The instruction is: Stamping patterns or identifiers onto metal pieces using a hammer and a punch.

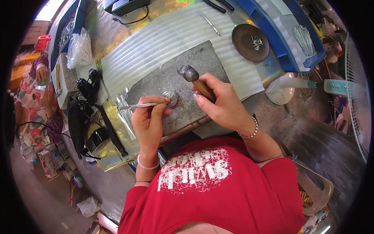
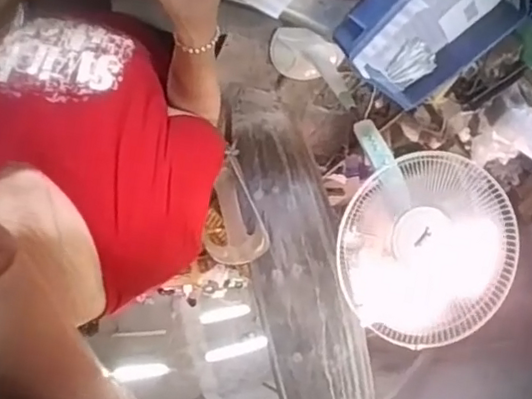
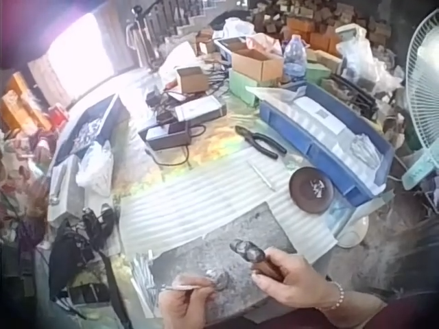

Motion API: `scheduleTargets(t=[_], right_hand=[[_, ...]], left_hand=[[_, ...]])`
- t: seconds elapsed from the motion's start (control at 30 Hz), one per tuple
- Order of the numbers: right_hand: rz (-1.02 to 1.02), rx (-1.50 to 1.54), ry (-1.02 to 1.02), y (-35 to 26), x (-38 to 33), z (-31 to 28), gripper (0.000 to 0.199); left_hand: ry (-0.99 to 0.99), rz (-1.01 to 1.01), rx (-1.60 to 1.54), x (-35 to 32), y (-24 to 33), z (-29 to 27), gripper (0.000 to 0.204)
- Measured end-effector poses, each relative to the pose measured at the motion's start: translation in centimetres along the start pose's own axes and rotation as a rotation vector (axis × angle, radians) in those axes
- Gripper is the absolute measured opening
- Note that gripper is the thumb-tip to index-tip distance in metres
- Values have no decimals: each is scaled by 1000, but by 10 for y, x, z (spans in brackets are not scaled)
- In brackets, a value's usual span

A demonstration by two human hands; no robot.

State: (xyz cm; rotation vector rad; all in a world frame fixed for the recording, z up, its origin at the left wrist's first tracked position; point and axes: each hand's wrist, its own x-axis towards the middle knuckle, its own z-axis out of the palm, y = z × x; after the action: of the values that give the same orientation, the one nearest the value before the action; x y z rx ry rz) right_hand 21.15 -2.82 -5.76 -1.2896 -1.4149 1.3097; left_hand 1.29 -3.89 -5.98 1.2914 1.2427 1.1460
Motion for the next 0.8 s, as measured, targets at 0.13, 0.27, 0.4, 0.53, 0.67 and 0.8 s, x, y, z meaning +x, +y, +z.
scheduleTargets(t=[0.13, 0.27, 0.4, 0.53, 0.67, 0.8], right_hand=[[-13, -8, 8, 1, -1, -1, 18], [-18, -15, 21, -2, -1, 0, 18], [-6, -57, -1, -4, -1, -1, 19], [-12, -53, 4, -3, -1, -1, 19], [-5, -72, -11, -8, -2, -2, 21], [65, 358, -179, -32, -4, 1, 30]], left_hand=[[-32, 8, 29, 0, -2, -2, 4], [-57, 4, 62, 0, 0, -3, 6], [-49, 17, 67, 0, -2, -2, 5], [-53, 47, 94, 1, -1, 0, 5], [-27, 157, 294, 1, 4, 4, 8], [-65, 424, 624, 2, 6, 5, 26]])
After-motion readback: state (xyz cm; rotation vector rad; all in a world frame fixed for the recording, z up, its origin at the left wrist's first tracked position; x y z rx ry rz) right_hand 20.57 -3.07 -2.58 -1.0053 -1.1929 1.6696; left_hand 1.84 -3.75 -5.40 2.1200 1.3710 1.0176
